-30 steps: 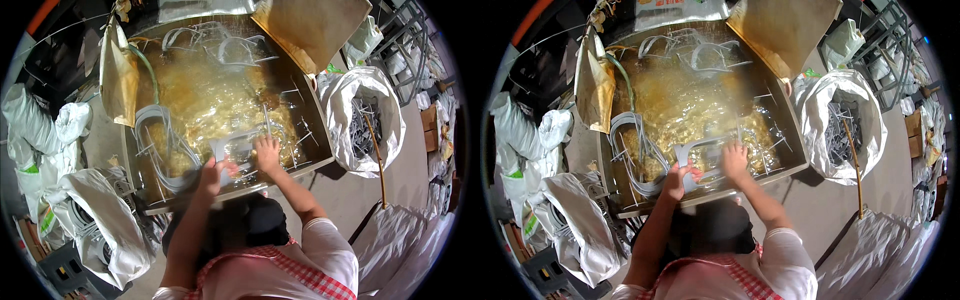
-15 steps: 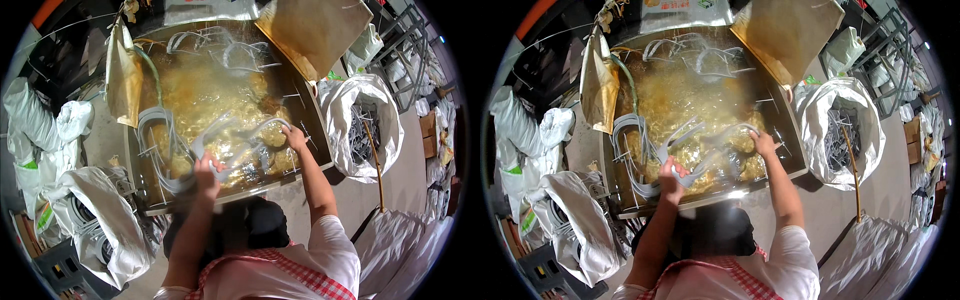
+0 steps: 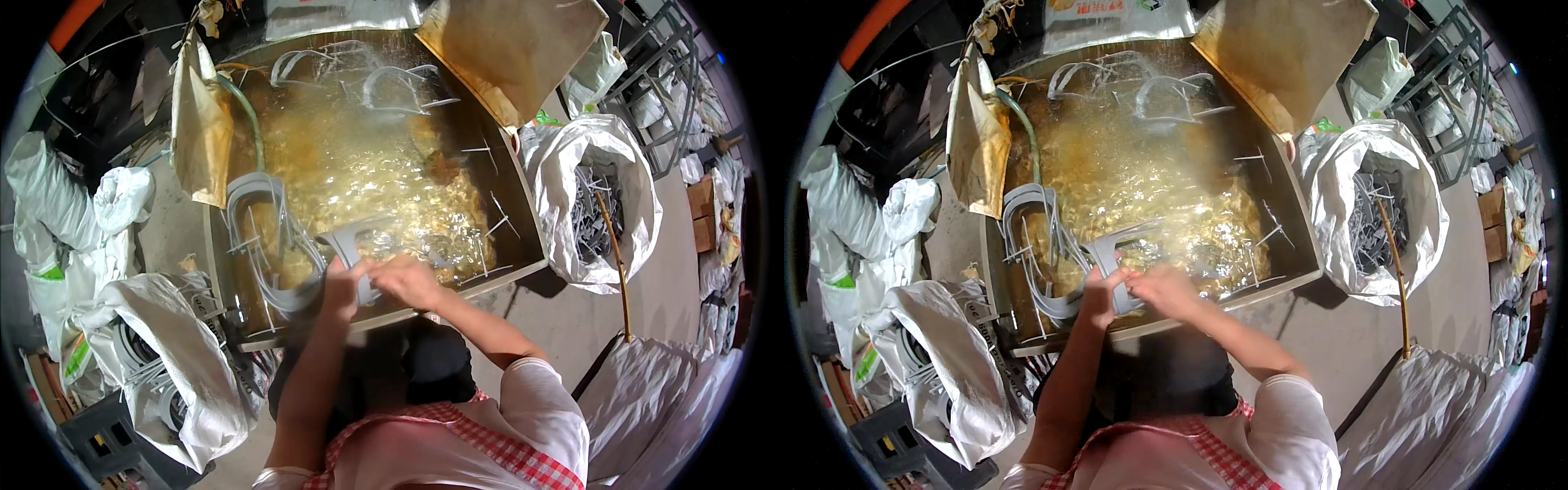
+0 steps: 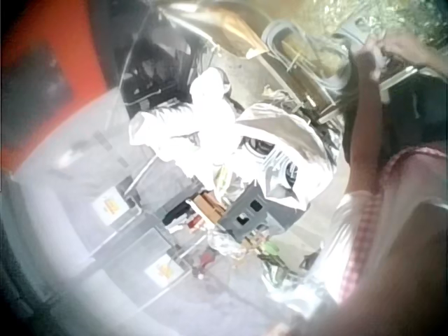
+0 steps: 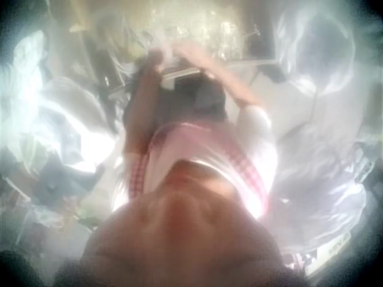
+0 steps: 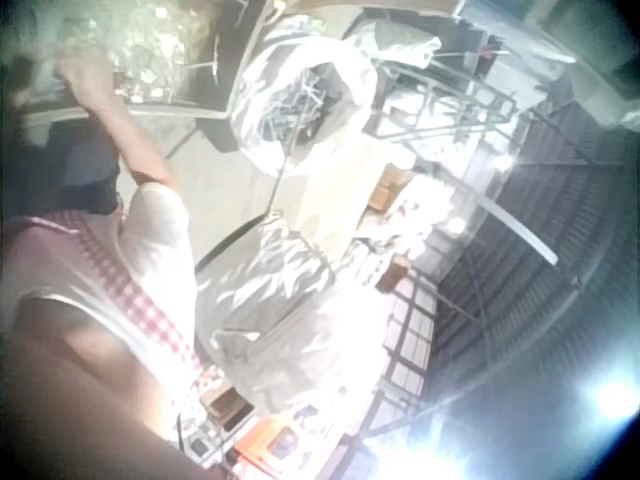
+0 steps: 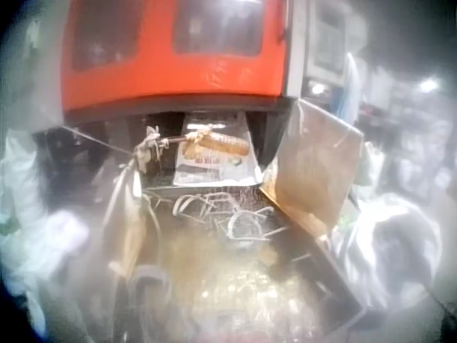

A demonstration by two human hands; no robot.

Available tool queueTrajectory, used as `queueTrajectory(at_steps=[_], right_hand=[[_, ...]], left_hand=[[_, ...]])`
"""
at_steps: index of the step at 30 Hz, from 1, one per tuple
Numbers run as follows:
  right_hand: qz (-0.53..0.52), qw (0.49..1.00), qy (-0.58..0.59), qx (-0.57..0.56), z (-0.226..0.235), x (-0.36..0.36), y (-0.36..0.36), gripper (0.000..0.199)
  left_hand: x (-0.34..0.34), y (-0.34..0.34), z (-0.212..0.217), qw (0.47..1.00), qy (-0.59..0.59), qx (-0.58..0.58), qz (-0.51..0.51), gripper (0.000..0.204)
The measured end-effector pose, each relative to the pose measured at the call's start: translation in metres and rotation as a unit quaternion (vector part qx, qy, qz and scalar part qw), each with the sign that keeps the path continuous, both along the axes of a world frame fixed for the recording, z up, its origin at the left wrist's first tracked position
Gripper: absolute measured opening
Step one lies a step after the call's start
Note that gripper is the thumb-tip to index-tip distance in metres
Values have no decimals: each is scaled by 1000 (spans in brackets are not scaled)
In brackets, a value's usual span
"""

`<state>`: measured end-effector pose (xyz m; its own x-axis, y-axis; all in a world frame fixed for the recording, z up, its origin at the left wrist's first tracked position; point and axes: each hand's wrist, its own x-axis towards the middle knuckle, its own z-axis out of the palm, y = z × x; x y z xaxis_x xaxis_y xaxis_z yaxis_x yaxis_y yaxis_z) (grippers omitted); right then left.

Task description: The person rinses gray plastic components in a tank of water by hand, stacks the rinsed parts together, and then places the stack into a large white sack on the production floor.

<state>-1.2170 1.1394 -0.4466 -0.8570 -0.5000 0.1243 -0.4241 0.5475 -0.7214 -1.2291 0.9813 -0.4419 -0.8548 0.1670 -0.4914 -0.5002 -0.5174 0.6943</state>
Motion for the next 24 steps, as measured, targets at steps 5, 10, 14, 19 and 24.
queueTrajectory(at_steps=[5, 10, 14, 19, 24], right_hand=[[-445, 882, -86, -129, -72, -45, 54, 29], [-278, 774, -548, -153, -137, -64, 106, 75], [-258, 679, -595, -344, -143, -66, 75, 75], [-351, 538, -531, -553, -149, -80, 63, 55], [-303, 559, -411, -653, -121, -89, 97, 31]], left_hand=[[2, -18, 9, 997, 22, -59, -52, 37], [-2, -41, 44, 992, 5, -99, -80, 35], [8, -63, 56, 994, 25, -85, -70, 34], [11, -75, 72, 990, 89, -13, -106, 37], [3, -77, 65, 991, 67, -114, 6, 33]])
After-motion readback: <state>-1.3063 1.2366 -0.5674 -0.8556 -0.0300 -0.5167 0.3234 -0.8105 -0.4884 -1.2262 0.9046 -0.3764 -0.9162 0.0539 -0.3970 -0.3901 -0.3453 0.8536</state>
